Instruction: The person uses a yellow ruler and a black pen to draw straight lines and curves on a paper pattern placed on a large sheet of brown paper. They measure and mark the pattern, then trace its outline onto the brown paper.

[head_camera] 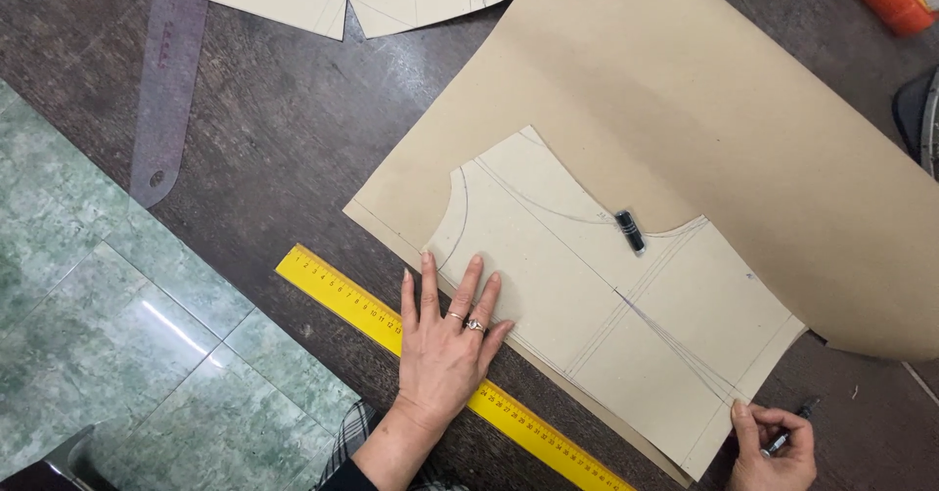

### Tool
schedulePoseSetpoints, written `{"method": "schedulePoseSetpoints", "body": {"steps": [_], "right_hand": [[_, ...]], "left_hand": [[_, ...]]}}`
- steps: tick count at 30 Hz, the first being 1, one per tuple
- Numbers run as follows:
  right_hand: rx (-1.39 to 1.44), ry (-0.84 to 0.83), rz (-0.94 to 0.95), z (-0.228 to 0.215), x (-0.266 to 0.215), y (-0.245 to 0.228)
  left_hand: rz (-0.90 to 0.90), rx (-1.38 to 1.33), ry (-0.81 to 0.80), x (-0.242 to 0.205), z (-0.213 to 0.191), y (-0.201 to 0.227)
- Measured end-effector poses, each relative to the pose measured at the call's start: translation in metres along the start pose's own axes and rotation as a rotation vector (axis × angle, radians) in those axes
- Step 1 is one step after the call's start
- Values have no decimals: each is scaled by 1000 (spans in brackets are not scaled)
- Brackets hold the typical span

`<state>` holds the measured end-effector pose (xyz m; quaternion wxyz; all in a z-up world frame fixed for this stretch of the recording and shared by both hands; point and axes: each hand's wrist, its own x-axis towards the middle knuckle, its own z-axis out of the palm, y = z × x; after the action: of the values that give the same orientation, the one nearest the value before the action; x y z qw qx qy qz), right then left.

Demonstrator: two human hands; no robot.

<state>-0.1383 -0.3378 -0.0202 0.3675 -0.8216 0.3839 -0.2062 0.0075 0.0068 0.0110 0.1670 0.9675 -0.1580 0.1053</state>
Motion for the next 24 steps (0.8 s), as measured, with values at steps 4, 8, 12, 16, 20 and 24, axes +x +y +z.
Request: {"method": "schedulePoseSetpoints", "body": {"steps": [4,8,12,16,20,24], "right_hand": [[-97,-21,-53,-1,-4,-12],[86,1,-86,-2,8,24],[-11,-26,-43,-1,-1,-4],[-64,-16,-77,-1,-3,-5],[34,12,-97,-1,6,18],[-37,-44,-61,-2,-3,-6]], "left_hand": [[6,-19,7,1,-1,-1],[-11,19,21,-1,0,0],[-30,52,38,-1,-2,0],[-45,51,52,-1,-2,0],[-40,43,51,-2,-1,0],[-20,34,55,0,-3,0]]}}
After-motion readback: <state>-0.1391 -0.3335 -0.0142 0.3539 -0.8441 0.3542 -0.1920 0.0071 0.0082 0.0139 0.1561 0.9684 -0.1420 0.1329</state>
